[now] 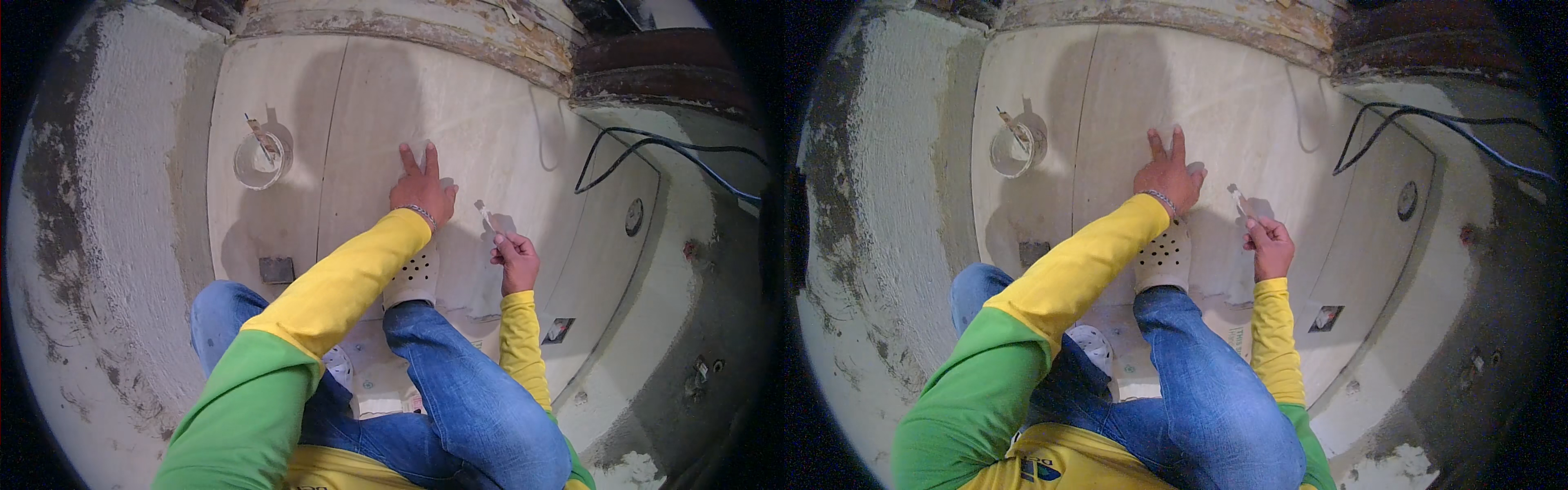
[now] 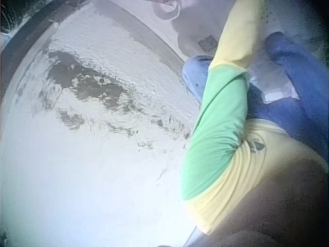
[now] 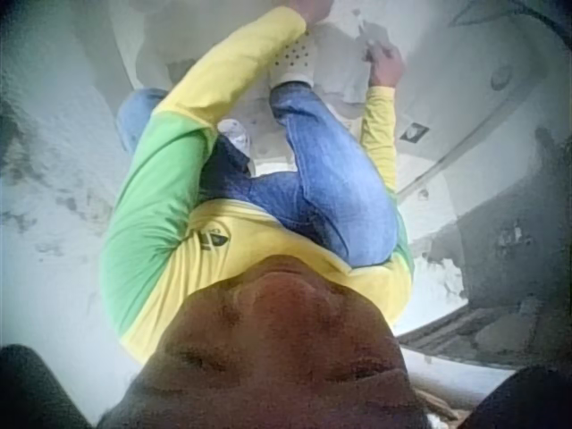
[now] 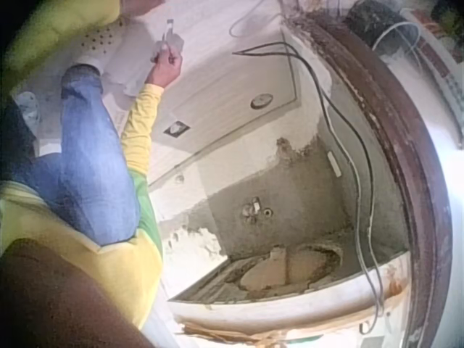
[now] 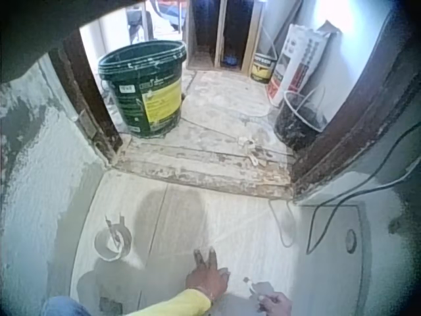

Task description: The person prepares a small batch of white mortar in a cup, then uses a small spatula to apply the mortar to a section of a tiled wall by hand, smoothing it into the gaps.

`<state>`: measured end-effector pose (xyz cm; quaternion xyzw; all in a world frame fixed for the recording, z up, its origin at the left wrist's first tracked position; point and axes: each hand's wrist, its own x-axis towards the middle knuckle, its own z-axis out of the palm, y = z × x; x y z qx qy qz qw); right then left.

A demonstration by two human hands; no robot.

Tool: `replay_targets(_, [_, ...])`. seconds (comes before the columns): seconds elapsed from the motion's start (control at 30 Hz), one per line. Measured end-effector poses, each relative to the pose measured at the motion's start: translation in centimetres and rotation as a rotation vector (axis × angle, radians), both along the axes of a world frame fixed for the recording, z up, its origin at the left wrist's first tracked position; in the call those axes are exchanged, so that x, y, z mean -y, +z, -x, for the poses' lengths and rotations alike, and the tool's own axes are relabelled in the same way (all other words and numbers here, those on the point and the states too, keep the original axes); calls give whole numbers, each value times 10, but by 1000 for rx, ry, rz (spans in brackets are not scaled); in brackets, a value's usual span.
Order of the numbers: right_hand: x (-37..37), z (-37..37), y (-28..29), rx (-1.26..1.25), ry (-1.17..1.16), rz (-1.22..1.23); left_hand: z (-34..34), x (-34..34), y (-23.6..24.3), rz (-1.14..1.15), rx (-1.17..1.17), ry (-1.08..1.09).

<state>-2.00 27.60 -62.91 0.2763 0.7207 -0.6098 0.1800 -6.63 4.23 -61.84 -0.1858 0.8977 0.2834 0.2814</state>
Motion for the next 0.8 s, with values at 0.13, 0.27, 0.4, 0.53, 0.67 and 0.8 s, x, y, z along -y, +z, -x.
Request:
replay_targets(0.13, [0,0,1,16,-2,-5,-2,-4,11,-84,2,-95])
replay_targets(0.27, [-4,0,0,15,4,-17,9,-10,9,-77,-38,-65])
replay_targets(0.4, [-3,-3,1,9,4,-22,12,-17,11,-64,-14,25])
replay_targets(0.53, [-3,-1,1,26,6,-29,12,-31,-3,-87,-45,175])
replay_targets(0.67, [-8,1,0,24,-1,-29,25,-36,-4,-136,-64,225])
replay_targets(0.8, [-12,0,1,11,-9,-45,33,-42,-5,-112,-57,236])
